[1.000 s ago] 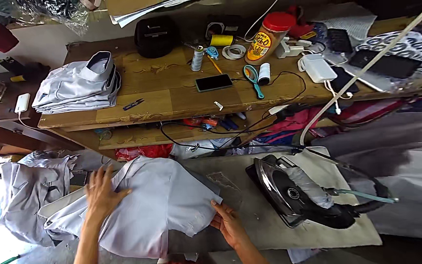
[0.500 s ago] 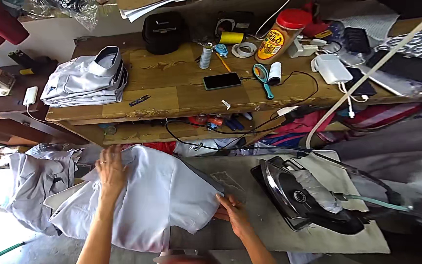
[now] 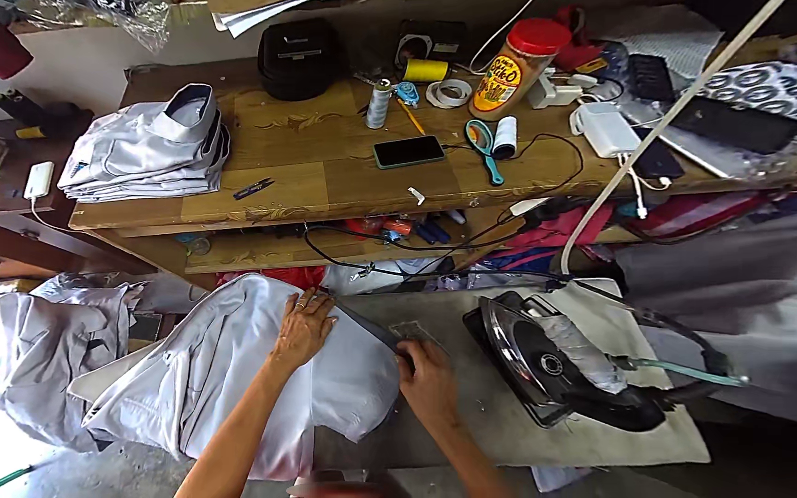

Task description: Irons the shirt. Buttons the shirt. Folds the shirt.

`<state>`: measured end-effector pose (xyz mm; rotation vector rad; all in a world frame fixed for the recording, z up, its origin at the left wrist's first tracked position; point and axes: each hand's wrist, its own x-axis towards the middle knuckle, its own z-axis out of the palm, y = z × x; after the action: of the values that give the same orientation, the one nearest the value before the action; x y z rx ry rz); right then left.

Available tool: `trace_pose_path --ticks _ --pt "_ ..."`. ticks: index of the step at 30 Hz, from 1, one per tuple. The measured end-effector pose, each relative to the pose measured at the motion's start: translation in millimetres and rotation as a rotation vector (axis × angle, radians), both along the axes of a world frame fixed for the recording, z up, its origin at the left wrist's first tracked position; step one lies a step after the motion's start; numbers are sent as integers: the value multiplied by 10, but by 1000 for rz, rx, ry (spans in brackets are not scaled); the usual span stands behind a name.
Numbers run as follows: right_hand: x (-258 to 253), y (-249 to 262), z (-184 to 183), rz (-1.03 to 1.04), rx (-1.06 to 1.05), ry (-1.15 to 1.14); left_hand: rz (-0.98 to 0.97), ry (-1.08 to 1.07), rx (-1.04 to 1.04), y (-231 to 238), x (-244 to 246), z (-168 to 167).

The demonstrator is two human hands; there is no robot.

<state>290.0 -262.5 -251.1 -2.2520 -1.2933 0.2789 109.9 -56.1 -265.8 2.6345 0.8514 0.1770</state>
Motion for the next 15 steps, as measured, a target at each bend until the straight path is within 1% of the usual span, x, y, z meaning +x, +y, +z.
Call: trace_pose_path --ticks 2,3,5,7,9,11,12,13,15 --pt "-64 130 -113 163 137 -80 5 41 36 -60 41 -16" --pt "-94 173 -214 243 136 -123 11 85 23 -91 48 -32" --pt "-114 164 -393 333 -9 -166 32 147 -13 -133 35 -79" --pt "4 145 -339 345 -88 -143 48 147 -7 -128 78 -56" --pt "265 57 -76 308 -54 -163 57 96 14 -218 115 10" --pt "780 -31 342 234 -22 -301 17 -23 82 -328 181 49" --pt "1077 -110 559 190 -65 -366 -24 -57 88 -411 204 62" --pt "1373 -210 740 146 -154 -398 -67 -62 76 -501 232 66" --pt "1851 -380 966 76 -347 -347 -126 17 10 -637 321 52"
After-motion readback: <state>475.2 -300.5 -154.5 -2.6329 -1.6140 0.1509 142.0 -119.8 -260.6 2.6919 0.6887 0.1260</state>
